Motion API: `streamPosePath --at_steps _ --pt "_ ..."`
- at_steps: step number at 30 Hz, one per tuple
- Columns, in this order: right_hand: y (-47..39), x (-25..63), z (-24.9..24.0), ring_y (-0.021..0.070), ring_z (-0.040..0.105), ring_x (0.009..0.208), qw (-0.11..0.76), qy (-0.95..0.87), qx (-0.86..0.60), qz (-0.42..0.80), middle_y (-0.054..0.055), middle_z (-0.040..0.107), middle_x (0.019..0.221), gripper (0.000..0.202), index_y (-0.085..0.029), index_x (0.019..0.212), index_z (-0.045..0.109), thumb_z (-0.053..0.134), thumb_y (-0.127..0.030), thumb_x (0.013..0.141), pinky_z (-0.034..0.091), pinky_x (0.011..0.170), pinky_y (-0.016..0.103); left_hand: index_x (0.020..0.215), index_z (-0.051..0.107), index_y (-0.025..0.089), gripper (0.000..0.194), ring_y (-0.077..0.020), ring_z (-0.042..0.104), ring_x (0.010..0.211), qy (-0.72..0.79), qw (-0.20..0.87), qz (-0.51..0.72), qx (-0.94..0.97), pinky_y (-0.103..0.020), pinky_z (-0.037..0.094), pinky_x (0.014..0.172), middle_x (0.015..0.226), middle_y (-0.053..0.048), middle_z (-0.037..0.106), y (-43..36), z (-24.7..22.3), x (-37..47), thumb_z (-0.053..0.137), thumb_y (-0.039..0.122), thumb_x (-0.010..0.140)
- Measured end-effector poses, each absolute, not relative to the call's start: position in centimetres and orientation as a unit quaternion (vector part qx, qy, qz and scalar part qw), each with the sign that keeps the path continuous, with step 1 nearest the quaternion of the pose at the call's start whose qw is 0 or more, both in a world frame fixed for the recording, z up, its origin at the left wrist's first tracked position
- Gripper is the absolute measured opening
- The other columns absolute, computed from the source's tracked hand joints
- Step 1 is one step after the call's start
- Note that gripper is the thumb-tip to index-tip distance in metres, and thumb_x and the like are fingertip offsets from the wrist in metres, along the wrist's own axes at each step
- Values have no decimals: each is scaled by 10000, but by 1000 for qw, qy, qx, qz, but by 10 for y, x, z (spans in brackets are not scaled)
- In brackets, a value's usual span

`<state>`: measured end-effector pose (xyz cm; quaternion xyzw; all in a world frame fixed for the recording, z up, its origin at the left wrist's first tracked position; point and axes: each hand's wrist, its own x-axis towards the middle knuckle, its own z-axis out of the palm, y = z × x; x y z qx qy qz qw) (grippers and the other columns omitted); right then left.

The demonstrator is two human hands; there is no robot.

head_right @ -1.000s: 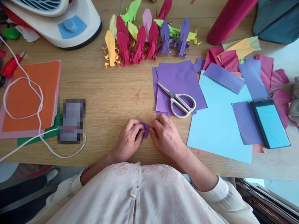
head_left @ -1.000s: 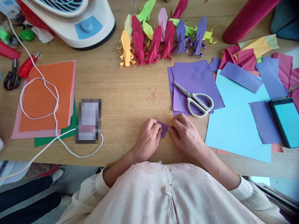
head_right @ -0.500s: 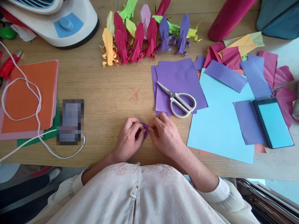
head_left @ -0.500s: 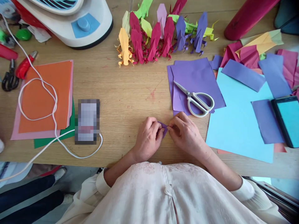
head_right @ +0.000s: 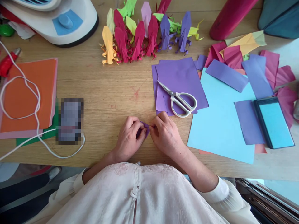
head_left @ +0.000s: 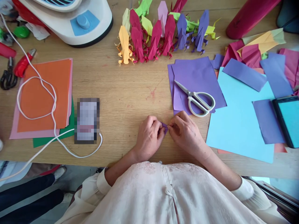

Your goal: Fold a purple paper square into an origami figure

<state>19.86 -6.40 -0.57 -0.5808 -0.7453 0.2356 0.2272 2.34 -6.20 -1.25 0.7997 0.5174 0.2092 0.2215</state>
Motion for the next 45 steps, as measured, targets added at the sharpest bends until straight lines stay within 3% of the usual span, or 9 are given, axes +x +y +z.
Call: streamPosePath --at_steps 8,14,20,28,35,45 --pt "-64 199 -6 198 543 776 231 -744 -581 234 55 536 880 129 -209 826 534 563 -88 861 459 687 328 823 535 181 106 -211 589 877 531 206 185 801 -366 506 803 973 -75 541 -62 -13 25 593 185 911" --pt "-67 210 -1 166 587 795 311 -719 -548 292 55 570 941 215 -201 953 598 482 -30 892 487 687 295 842 535 179 79 -208 575 871 521 195 190 809 -360 499 780 983 -74 537 -61 -14 25 579 164 906" --pt "-72 212 -2 182 598 862 319 -741 -519 283 80 587 996 218 -209 981 653 497 -65 930 510 710 320 869 546 177 64 -209 578 885 515 209 199 807 -368 501 795 1002 -81 540 -62 -15 23 560 181 932" --pt "-79 213 -6 227 609 940 263 -812 -482 198 113 613 1036 258 -215 1084 679 487 -90 966 521 781 390 879 553 178 55 -214 583 909 511 216 210 805 -376 512 813 1022 -87 542 -62 -17 23 569 184 931" --pt "-84 213 -9 231 595 911 218 -847 -472 110 126 622 1008 205 -167 1027 645 476 -69 963 492 763 381 864 509 185 68 -232 575 920 516 209 200 807 -396 505 809 1031 -104 541 -62 -16 24 531 159 923" --pt "-90 215 -17 249 566 960 193 -852 -474 110 130 609 1077 286 -202 1133 634 451 -62 964 457 768 394 906 478 203 86 -226 569 924 525 188 169 813 -372 471 789 1031 -79 533 -65 -13 25 513 125 905"
